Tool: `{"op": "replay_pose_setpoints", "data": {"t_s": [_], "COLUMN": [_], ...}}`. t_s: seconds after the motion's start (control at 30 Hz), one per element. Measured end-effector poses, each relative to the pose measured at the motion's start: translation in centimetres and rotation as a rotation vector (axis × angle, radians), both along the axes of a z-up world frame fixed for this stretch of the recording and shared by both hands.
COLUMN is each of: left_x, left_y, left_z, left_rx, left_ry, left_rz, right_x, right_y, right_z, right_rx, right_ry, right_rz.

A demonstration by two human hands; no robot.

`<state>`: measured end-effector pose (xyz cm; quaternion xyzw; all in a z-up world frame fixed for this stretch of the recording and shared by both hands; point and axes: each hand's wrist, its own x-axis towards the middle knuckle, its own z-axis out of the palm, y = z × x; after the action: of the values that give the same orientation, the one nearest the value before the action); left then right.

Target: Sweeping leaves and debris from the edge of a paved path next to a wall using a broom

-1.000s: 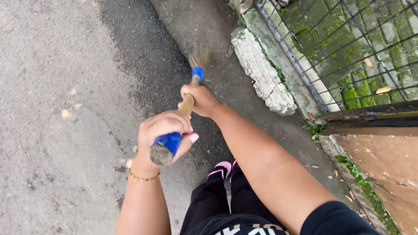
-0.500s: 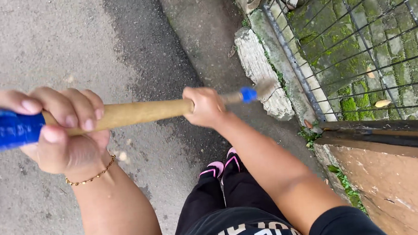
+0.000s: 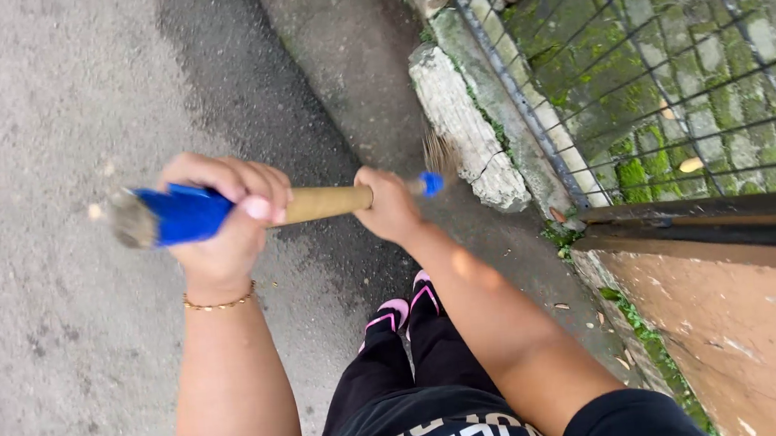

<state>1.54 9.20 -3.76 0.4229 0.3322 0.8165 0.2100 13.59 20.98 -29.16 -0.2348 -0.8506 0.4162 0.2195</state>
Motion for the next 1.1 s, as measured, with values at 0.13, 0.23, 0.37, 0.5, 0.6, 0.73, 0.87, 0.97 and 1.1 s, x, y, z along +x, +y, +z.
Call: {"op": "replay_pose_setpoints", "data": {"t_s": [0.13,0.23,0.37,0.5,0.6,0.73,0.87,0.97,1.1], "left_x": [0.2,0.5,1.1,5.9,8.8,9.5,9.1,8.9,8.8], "left_y": [0.9,1.1,-0.2,-2.4,-0.5,2.0,2.0,1.8,-0.1], "left_z": [3.4,4.7,8.2,10.3,6.6,0.8,0.6,0.9,0.5], "left_rx": [-0.063,-0.155,-0.038,-0.002,-0.005,0.048,0.086,0.089,0.043], "left_ry": [0.018,-0.232,0.115,0.275,0.407,0.257,0.080,-0.033,-0.194], "left_rz": [-0.010,0.016,-0.142,-0.220,-0.313,-0.377,-0.500,-0.492,-0.447], "right_x": [4.8,7.1,8.2,6.8,6.5,10.1,14.6,16.9,18.8], "right_y": [-1.3,-2.6,-3.0,-1.8,-0.2,-2.3,-5.2,-6.0,-7.6], "right_z": [5.9,8.1,11.2,13.5,11.9,3.3,2.8,4.0,4.9], "right_rx": [-0.021,0.016,0.137,0.173,-0.054,-0.171,-0.065,-0.012,0.066], "right_ry": [-0.040,-0.158,0.040,0.363,0.425,0.251,-0.007,-0.092,-0.236], "right_rz": [-0.060,-0.143,-0.178,-0.118,-0.041,-0.262,-0.463,-0.532,-0.611]}}
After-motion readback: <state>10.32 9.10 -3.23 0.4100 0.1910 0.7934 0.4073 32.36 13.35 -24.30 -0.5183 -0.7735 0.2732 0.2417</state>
